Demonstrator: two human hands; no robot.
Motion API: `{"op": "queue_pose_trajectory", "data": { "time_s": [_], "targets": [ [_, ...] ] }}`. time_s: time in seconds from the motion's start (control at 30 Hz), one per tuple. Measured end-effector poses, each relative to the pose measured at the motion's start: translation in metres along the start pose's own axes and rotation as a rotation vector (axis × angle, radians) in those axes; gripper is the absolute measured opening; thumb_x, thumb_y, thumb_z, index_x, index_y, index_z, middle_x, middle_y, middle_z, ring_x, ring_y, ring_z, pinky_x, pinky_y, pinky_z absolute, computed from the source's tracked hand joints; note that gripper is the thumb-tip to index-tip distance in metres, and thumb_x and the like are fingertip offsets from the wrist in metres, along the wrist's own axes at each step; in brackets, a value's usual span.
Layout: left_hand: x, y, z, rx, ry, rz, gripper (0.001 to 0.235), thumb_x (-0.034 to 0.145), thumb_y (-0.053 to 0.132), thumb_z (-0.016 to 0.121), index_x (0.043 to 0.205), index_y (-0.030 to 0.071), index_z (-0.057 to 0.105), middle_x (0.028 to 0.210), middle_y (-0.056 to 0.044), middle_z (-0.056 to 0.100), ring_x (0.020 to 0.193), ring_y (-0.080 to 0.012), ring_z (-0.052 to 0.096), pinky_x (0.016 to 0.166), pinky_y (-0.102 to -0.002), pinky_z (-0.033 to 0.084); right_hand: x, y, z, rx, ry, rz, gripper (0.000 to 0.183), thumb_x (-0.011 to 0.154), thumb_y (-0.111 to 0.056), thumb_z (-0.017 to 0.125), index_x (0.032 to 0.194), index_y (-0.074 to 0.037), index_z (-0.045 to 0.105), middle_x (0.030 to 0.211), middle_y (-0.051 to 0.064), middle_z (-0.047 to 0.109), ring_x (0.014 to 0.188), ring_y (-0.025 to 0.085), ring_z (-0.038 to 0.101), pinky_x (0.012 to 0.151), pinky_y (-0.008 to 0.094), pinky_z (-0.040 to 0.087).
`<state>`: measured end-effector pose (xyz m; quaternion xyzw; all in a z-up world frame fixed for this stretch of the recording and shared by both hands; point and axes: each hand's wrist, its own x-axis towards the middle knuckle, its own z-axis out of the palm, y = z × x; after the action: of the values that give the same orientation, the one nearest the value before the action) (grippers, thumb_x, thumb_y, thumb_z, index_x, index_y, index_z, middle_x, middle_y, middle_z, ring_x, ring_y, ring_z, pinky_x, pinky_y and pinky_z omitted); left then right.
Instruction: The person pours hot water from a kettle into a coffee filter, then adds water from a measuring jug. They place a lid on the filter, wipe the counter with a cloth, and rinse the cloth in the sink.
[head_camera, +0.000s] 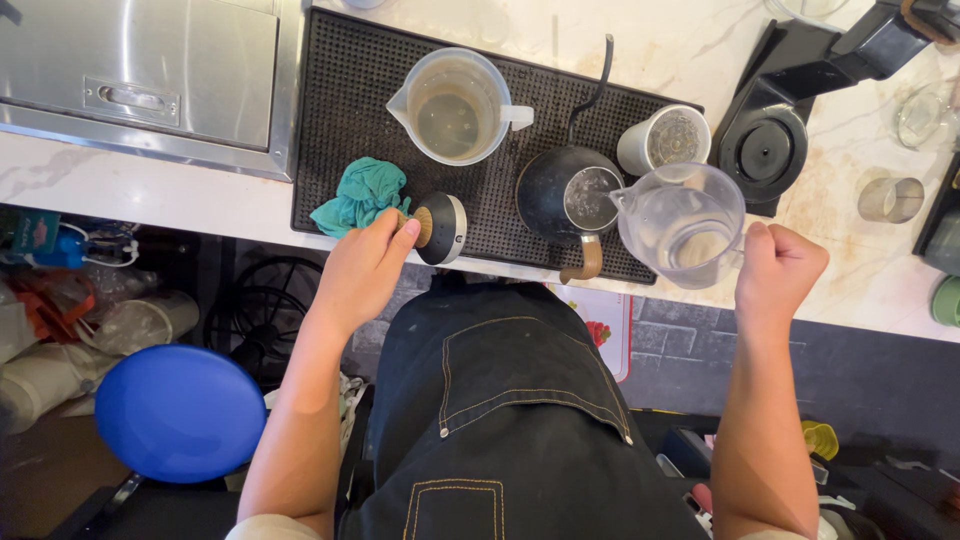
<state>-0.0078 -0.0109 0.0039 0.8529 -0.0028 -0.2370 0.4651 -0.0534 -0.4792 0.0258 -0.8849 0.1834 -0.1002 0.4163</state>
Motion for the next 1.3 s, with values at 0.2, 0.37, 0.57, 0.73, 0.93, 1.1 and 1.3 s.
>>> {"op": "queue_pose_trajectory", "data": {
  "time_s": [0.2, 0.37, 0.57, 0.73, 0.93, 1.1, 1.3],
  "targets": [
    [0.000, 0.012, 0.012, -0.015, 0.013, 0.028, 0.037, 0.106, 0.035, 0.047, 0.090, 0.003, 0.058, 0.076, -0.020, 0.067, 0.078, -0.0428, 0.064, 0.066, -0.050, 0.044, 0.001, 0.020, -0.009, 0.489, 0.040, 0.072, 0.033, 0.092, 0.006, 0.043, 0.062, -0.005, 0.035, 0.065, -0.001, 0.036, 0.055, 0.006, 0.027, 0.054, 0.026, 0.016],
    [-0.004, 0.028, 0.028, -0.022, 0.019, 0.031, 0.036, 0.106, 0.034, 0.048, 0.092, 0.003, 0.057, 0.076, -0.020, 0.066, 0.079, -0.0428, 0.064, 0.066, -0.050, 0.044, -0.003, 0.023, -0.019, 0.574, 0.035, 0.054, 0.030, 0.090, 0.006, 0.041, 0.061, -0.003, 0.040, 0.062, 0.002, 0.041, 0.058, 0.010, 0.034, 0.058, 0.030, 0.022],
    [-0.007, 0.037, 0.041, -0.017, 0.004, 0.023, 0.036, 0.106, 0.035, 0.047, 0.092, 0.003, 0.057, 0.075, -0.020, 0.066, 0.079, -0.0431, 0.064, 0.066, -0.051, 0.044, -0.003, 0.014, -0.013, 0.371, 0.005, 0.027, 0.039, 0.096, 0.003, 0.050, 0.061, -0.004, 0.036, 0.062, -0.002, 0.035, 0.060, 0.006, 0.028, 0.058, 0.029, 0.018],
    [-0.009, 0.035, 0.047, -0.004, 0.011, 0.032, 0.037, 0.105, 0.037, 0.047, 0.092, 0.004, 0.059, 0.077, -0.020, 0.067, 0.080, -0.0437, 0.064, 0.067, -0.051, 0.045, 0.002, 0.007, -0.004, 0.088, -0.020, 0.007, 0.046, 0.101, -0.004, 0.064, 0.063, -0.003, 0.037, 0.063, -0.005, 0.034, 0.062, 0.005, 0.028, 0.056, 0.030, 0.020],
    [-0.017, 0.027, 0.047, 0.007, 0.030, 0.026, 0.039, 0.106, 0.038, 0.044, 0.091, 0.005, 0.056, 0.078, -0.020, 0.067, 0.081, -0.0451, 0.064, 0.067, -0.054, 0.045, 0.003, -0.004, 0.004, -0.046, -0.066, -0.044, 0.046, 0.101, -0.010, 0.068, 0.064, -0.001, 0.043, 0.060, -0.004, 0.036, 0.062, 0.005, 0.031, 0.055, 0.030, 0.024],
    [-0.021, 0.022, 0.045, 0.042, 0.031, 0.000, 0.040, 0.107, 0.040, 0.042, 0.091, 0.005, 0.054, 0.077, -0.021, 0.067, 0.081, -0.0470, 0.063, 0.068, -0.056, 0.044, 0.002, -0.015, 0.004, -0.121, -0.064, -0.065, 0.043, 0.100, -0.011, 0.071, 0.065, 0.001, 0.049, 0.059, -0.002, 0.039, 0.061, 0.005, 0.032, 0.055, 0.029, 0.025],
    [-0.024, 0.023, 0.039, 0.026, 0.031, 0.017, 0.038, 0.105, 0.039, 0.043, 0.094, 0.007, 0.060, 0.077, -0.019, 0.069, 0.080, -0.0440, 0.065, 0.066, -0.054, 0.046, 0.000, -0.025, 0.004, -0.274, -0.047, -0.101, 0.042, 0.099, -0.011, 0.073, 0.066, 0.002, 0.050, 0.057, 0.002, 0.035, 0.058, 0.008, 0.031, 0.054, 0.030, 0.026]
  ]
}}
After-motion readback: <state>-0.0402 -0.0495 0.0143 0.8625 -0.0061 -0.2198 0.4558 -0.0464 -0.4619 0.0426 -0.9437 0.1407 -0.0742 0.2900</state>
